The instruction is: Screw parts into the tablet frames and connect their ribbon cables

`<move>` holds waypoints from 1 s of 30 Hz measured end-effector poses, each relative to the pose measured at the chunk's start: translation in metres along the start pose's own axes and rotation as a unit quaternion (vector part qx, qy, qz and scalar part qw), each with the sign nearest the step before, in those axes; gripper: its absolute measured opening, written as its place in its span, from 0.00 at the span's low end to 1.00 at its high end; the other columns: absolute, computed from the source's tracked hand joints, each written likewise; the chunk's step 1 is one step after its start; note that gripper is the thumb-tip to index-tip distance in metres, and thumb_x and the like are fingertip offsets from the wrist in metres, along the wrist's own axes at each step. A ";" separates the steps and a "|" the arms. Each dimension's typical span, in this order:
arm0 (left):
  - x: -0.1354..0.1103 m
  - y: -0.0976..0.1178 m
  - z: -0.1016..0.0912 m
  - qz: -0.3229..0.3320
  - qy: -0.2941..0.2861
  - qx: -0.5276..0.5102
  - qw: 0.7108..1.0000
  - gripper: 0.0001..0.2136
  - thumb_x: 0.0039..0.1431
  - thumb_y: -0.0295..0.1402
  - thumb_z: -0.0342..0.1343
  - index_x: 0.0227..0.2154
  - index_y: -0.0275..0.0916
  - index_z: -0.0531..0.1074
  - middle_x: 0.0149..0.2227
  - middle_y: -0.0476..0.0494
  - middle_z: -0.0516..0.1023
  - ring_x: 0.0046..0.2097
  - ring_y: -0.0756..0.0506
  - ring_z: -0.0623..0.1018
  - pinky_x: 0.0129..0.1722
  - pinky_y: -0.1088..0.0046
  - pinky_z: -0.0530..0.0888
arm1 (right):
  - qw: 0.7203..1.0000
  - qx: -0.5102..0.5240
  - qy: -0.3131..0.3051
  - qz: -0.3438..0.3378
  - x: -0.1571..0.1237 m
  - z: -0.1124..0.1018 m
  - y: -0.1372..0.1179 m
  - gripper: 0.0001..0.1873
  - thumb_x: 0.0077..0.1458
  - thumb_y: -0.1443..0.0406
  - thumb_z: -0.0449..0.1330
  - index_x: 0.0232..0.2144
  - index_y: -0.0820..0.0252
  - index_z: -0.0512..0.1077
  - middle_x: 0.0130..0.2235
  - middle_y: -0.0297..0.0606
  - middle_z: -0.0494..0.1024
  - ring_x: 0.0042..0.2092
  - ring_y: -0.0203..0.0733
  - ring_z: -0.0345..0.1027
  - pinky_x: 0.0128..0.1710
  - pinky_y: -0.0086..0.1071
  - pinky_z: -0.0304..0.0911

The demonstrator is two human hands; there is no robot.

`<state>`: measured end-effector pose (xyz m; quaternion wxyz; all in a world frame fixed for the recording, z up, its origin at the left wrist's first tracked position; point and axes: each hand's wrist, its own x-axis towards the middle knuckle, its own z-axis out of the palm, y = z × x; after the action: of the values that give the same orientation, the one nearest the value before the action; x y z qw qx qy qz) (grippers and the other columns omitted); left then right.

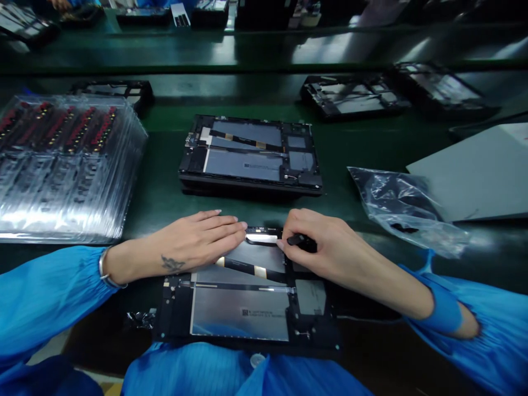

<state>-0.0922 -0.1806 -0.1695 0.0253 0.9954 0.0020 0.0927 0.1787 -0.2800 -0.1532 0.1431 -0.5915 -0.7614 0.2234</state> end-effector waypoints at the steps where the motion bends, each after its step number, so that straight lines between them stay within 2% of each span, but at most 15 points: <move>1: 0.000 0.000 0.000 0.000 -0.006 0.000 1.000 0.20 0.71 0.29 0.47 0.63 0.31 0.62 0.63 0.34 0.69 0.66 0.41 0.68 0.66 0.60 0.67 | 1.000 -0.006 -0.004 0.003 0.000 0.000 -0.001 0.06 0.56 0.68 0.57 0.27 0.58 0.71 0.33 0.38 0.74 0.34 0.41 0.67 0.31 0.32 0.60; 10: 0.001 0.001 0.000 0.009 -0.007 0.016 1.000 0.18 0.71 0.32 0.49 0.62 0.35 0.66 0.65 0.37 0.67 0.66 0.40 0.69 0.66 0.59 0.66 | 0.999 -0.043 0.002 -0.006 -0.001 0.004 -0.002 0.06 0.56 0.70 0.56 0.27 0.58 0.69 0.32 0.37 0.73 0.33 0.40 0.65 0.31 0.32 0.59; 16: 0.003 0.003 -0.003 0.021 -0.011 0.054 0.998 0.18 0.72 0.30 0.46 0.61 0.31 0.66 0.64 0.34 0.68 0.65 0.37 0.70 0.65 0.56 0.68 | 0.999 -0.050 -0.009 0.003 0.000 0.004 -0.003 0.06 0.56 0.70 0.57 0.27 0.58 0.68 0.32 0.36 0.72 0.34 0.40 0.64 0.30 0.33 0.57; 23: 0.002 0.006 -0.002 0.004 -0.001 0.034 0.999 0.19 0.70 0.29 0.49 0.61 0.35 0.66 0.64 0.35 0.68 0.66 0.38 0.68 0.67 0.57 0.65 | 0.998 -0.065 -0.013 0.007 0.001 0.004 -0.003 0.06 0.56 0.69 0.57 0.27 0.58 0.68 0.32 0.36 0.72 0.34 0.40 0.64 0.29 0.32 0.54; 30: 0.009 0.007 -0.007 0.042 0.017 0.090 0.995 0.16 0.70 0.27 0.47 0.58 0.30 0.69 0.60 0.31 0.73 0.61 0.35 0.74 0.60 0.57 0.72 | 0.997 -0.077 -0.013 0.009 0.003 0.003 -0.004 0.05 0.54 0.70 0.58 0.27 0.58 0.68 0.31 0.36 0.72 0.34 0.40 0.64 0.28 0.32 0.52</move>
<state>-0.0846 -0.1875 -0.1604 -0.0686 0.9911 -0.0306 0.1099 0.1731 -0.2787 -0.1542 0.0851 -0.6043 -0.7731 0.1731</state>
